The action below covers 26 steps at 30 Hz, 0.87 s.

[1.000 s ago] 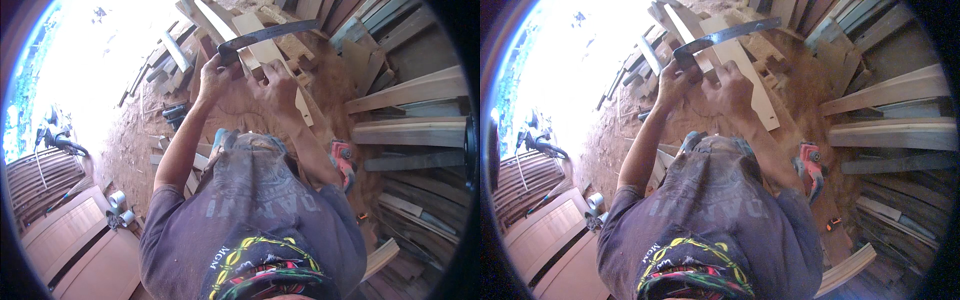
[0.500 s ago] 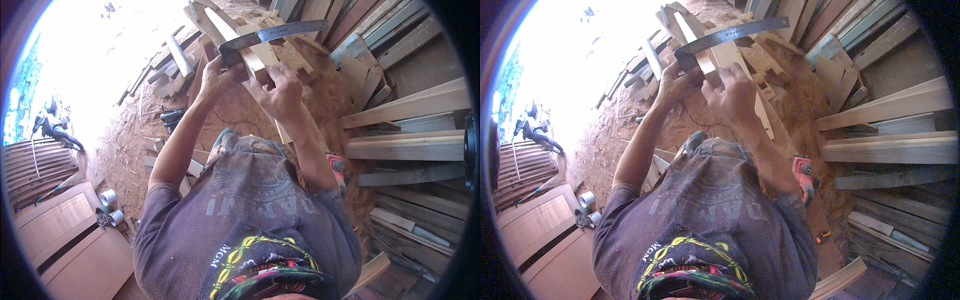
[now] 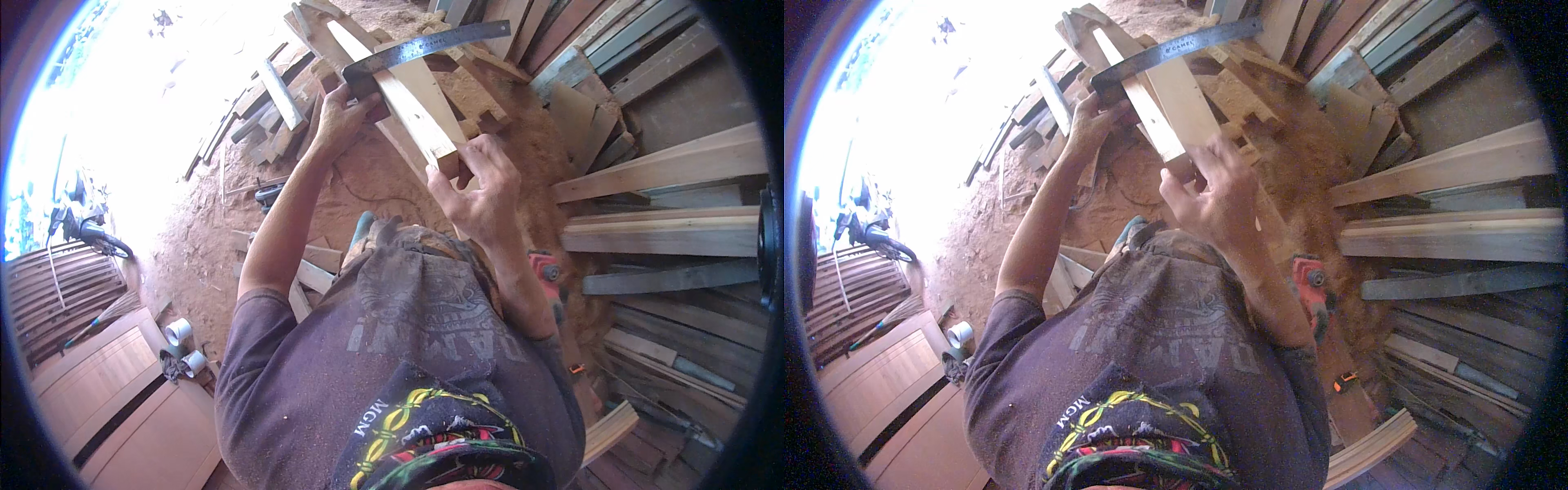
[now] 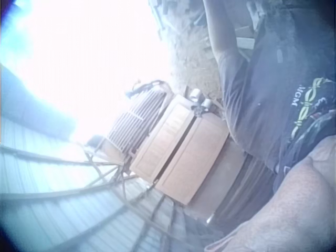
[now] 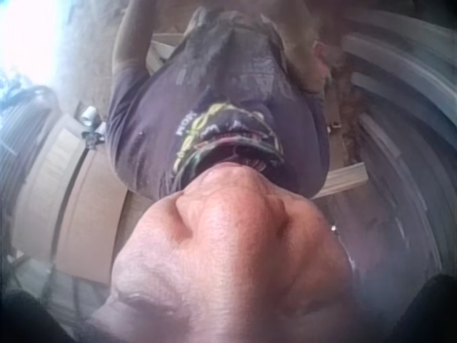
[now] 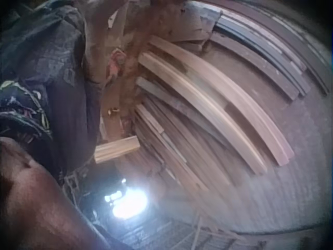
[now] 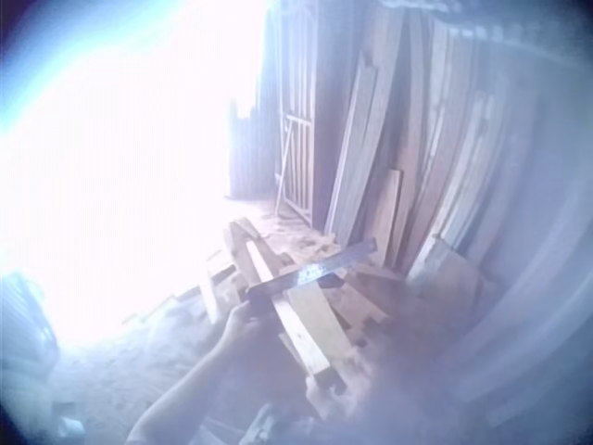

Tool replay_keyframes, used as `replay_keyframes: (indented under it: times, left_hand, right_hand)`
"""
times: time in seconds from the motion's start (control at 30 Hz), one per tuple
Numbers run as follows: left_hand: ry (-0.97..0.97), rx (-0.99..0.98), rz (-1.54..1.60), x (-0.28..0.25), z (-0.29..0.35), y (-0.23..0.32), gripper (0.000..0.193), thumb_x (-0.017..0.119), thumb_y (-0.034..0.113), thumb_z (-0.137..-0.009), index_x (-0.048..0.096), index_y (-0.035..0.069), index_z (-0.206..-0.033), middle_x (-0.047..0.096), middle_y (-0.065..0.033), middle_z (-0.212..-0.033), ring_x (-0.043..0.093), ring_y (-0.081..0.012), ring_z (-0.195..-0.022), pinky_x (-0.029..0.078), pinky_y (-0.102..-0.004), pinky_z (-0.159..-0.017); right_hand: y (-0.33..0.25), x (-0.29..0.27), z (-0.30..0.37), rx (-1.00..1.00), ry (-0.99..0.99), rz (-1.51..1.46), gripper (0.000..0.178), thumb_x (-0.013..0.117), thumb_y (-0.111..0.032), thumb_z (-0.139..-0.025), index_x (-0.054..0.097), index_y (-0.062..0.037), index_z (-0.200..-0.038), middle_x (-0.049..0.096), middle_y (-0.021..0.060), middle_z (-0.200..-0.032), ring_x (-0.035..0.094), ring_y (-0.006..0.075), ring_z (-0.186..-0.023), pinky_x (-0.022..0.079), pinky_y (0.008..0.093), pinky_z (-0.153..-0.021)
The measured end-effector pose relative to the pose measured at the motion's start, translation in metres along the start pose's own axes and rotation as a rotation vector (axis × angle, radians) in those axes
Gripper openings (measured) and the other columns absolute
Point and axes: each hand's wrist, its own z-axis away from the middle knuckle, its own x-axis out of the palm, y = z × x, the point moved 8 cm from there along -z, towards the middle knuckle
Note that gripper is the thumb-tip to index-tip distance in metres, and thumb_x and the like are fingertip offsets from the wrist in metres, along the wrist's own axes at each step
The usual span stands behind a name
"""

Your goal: The person uses a handheld electric sander to smooth the surfaces of several wooden planks. They repeatedly pick up planks, sand them, and place them aside in a pile.

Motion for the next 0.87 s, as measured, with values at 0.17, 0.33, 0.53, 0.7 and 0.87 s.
replay_keyframes:
  times: [0.17, 0.33, 0.53, 0.7, 0.87]
  left_hand:
    - [0.016, 0.041, -0.066, -0.023, -0.039, -0.023, 0.033, 0.078, 0.013, -0.096, 0.070, 0.001, -0.126, 0.078, -0.0082, -0.106, 0.074, -0.0144, -0.093, 0.060, -0.0285, -0.079]
    - [0.000, 0.033, -0.077, -0.042, -0.081, -0.053, 0.031, 0.076, 0.013, -0.098, 0.070, 0.002, -0.127, 0.076, -0.0077, -0.108, 0.074, -0.0167, -0.095, 0.060, -0.0330, -0.084]
    - [-0.039, 0.007, 0.079, -0.035, -0.083, -0.055, 0.031, 0.080, 0.015, -0.094, 0.073, 0.002, -0.122, 0.077, -0.0072, -0.107, 0.074, -0.0147, -0.092, 0.061, -0.0317, -0.080]
    - [0.014, -0.046, 0.071, -0.067, -0.130, -0.077, 0.031, 0.081, 0.013, -0.093, 0.074, 0.002, -0.121, 0.076, -0.0061, -0.110, 0.073, -0.0140, -0.091, 0.061, -0.0305, -0.082]
    - [-0.067, -0.054, 0.023, -0.093, -0.212, -0.133, 0.037, 0.083, 0.018, -0.092, 0.074, 0.009, -0.127, 0.077, -0.0057, -0.115, 0.075, -0.0176, -0.096, 0.063, -0.0384, -0.085]
  right_hand:
    - [-0.007, -0.001, -0.005, 0.021, -0.002, -0.044, 0.022, 0.082, -0.010, -0.079, 0.078, -0.0028, -0.100, 0.060, 0.0030, -0.082, 0.056, 0.0117, -0.064, 0.049, 0.0289, -0.057]
    - [-0.013, -0.001, -0.008, 0.087, -0.057, -0.036, 0.028, 0.082, -0.008, -0.079, 0.079, -0.0015, -0.107, 0.060, 0.0035, -0.084, 0.056, 0.0108, -0.065, 0.049, 0.0274, -0.057]
    - [-0.018, -0.004, -0.017, 0.055, -0.071, 0.000, 0.029, 0.083, -0.005, -0.077, 0.078, -0.0007, -0.105, 0.062, 0.0035, -0.086, 0.057, 0.0112, -0.064, 0.048, 0.0269, -0.057]
    - [-0.028, 0.000, -0.024, 0.087, -0.089, 0.015, 0.031, 0.084, -0.005, -0.076, 0.077, -0.0017, -0.106, 0.061, 0.0036, -0.085, 0.057, 0.0118, -0.064, 0.048, 0.0281, -0.056]
    - [-0.033, -0.001, -0.030, 0.179, -0.079, -0.004, 0.040, 0.086, -0.012, -0.076, 0.078, -0.0045, -0.114, 0.062, 0.0032, -0.086, 0.059, 0.0171, -0.064, 0.051, 0.0315, -0.058]
